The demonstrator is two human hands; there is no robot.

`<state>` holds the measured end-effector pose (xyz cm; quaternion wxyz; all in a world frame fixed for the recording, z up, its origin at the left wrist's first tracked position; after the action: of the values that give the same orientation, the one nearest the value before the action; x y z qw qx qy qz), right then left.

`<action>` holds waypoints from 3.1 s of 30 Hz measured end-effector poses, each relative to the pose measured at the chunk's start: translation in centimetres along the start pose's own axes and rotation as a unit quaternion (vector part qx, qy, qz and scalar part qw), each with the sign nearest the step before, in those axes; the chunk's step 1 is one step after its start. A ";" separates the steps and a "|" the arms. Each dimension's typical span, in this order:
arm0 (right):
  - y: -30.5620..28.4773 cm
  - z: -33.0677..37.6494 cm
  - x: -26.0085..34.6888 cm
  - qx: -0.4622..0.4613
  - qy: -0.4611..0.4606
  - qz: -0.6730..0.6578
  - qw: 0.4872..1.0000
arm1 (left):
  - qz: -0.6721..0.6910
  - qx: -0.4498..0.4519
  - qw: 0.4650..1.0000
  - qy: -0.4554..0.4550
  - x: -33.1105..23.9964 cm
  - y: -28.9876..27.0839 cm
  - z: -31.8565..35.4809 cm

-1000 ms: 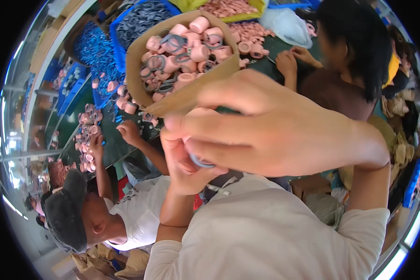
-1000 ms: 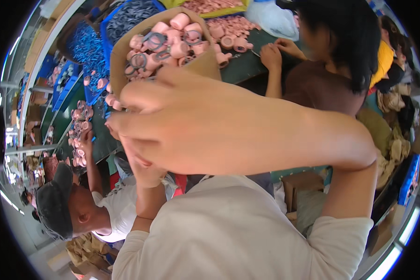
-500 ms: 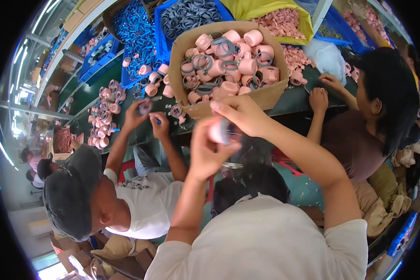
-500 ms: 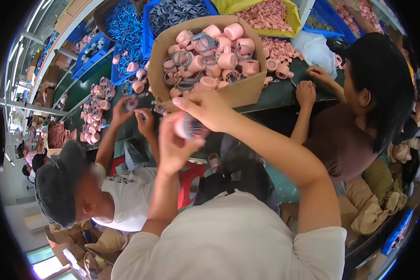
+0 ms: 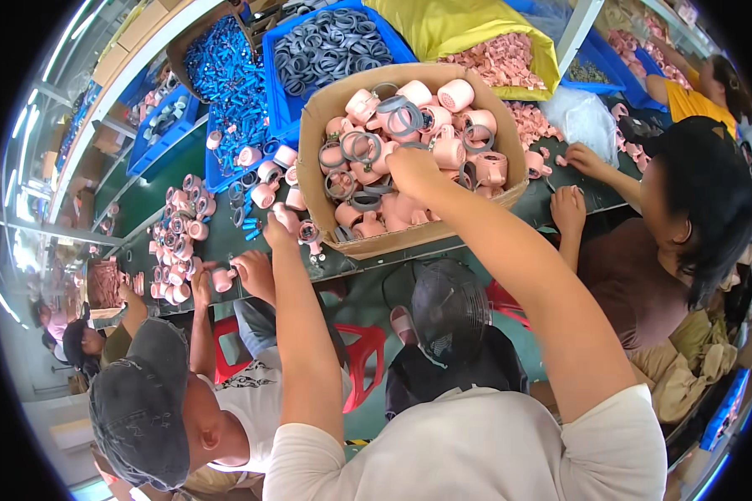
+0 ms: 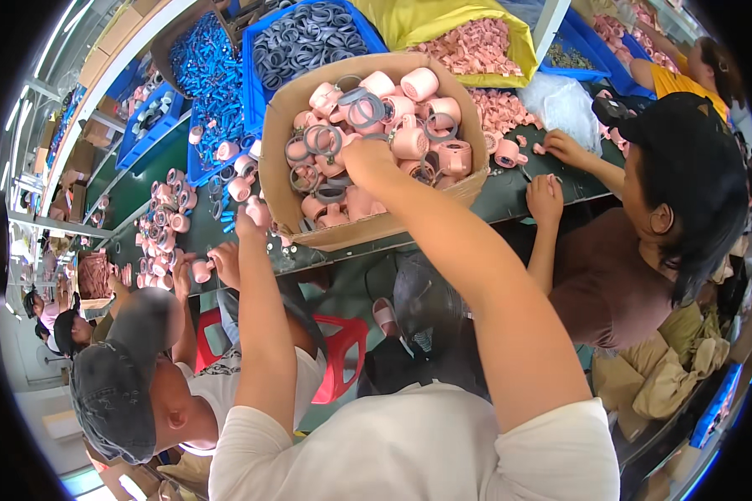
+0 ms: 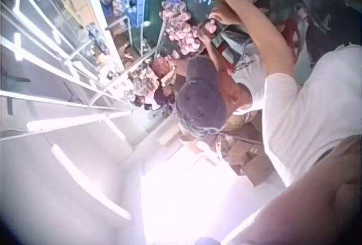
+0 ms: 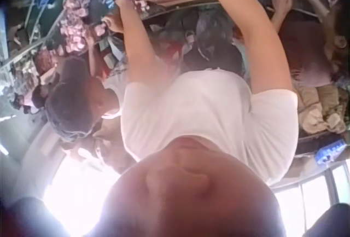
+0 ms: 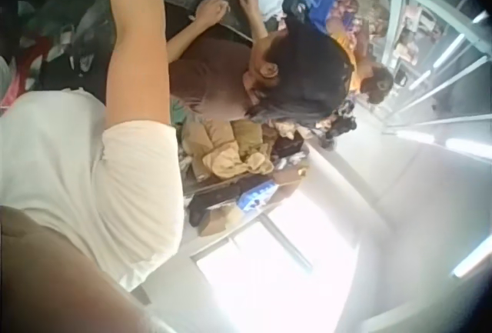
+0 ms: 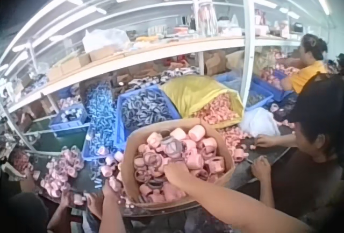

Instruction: The person assembles mini fans by attaching circular rings onto fan casings by hand, moves a cardboard box away from the table, and fits additional rings onto fan casings.

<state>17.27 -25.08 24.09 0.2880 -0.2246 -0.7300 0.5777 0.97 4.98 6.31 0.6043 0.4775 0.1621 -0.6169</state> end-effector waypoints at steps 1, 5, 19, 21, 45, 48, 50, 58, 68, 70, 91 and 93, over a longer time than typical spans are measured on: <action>0.3 -0.3 -1.1 -0.007 0.037 0.005 0.999 | -0.040 -0.033 0.997 0.049 -1.9 1.4 1.8; 0.8 -1.3 -3.4 0.001 0.090 -0.087 0.992 | -0.133 0.039 0.913 0.383 -10.2 9.7 12.5; -17.3 15.4 -10.3 -0.122 0.139 -0.690 0.699 | -0.740 0.563 0.309 0.202 9.7 24.7 27.9; -18.1 17.8 -9.3 -0.110 0.012 -0.839 0.532 | -0.723 0.542 0.385 0.189 7.6 25.0 26.8; -21.9 21.4 -1.2 -0.010 -0.102 -0.915 0.391 | 0.032 0.473 0.876 -0.085 -1.7 18.7 45.5; -21.7 21.3 -2.6 -0.089 -0.029 -0.785 0.613 | 0.056 0.572 0.818 -0.013 -1.9 19.8 47.8; -23.2 21.5 -2.2 -0.107 -0.018 -0.762 0.639 | 0.040 0.567 0.822 -0.016 -1.4 19.8 48.0; -29.2 22.2 -0.3 -0.302 -0.103 -0.389 0.864 | 0.052 0.578 0.804 -0.126 -0.7 18.8 50.5; -31.8 23.4 3.5 -0.289 -0.244 -0.387 0.841 | 0.017 0.564 0.825 -0.028 -2.4 16.7 51.4; -32.1 23.6 3.9 -0.287 -0.257 -0.386 0.838 | -0.022 0.553 0.833 -0.002 -2.8 16.7 51.3; -31.3 23.6 4.1 -0.307 -0.249 -0.378 0.837 | 0.015 0.564 0.825 0.026 -2.6 16.7 51.0; -31.0 23.4 3.9 -0.306 -0.252 -0.383 0.834 | 0.037 0.569 0.822 0.017 -2.5 17.0 50.9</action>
<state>-1.35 -46.35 50.94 0.2089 0.1495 -0.9445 0.2050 -4.21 -36.81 39.68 0.2449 0.7524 -0.2248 -0.5686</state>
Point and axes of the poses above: each hand's wrist, its own z-axis away from the middle knuckle, its own y-axis out of the palm, x = y × z, the point moved 9 cm from there along -z, towards the middle knuckle, and after that the axes turned 5 degrees about z, right-handed, at the moved point
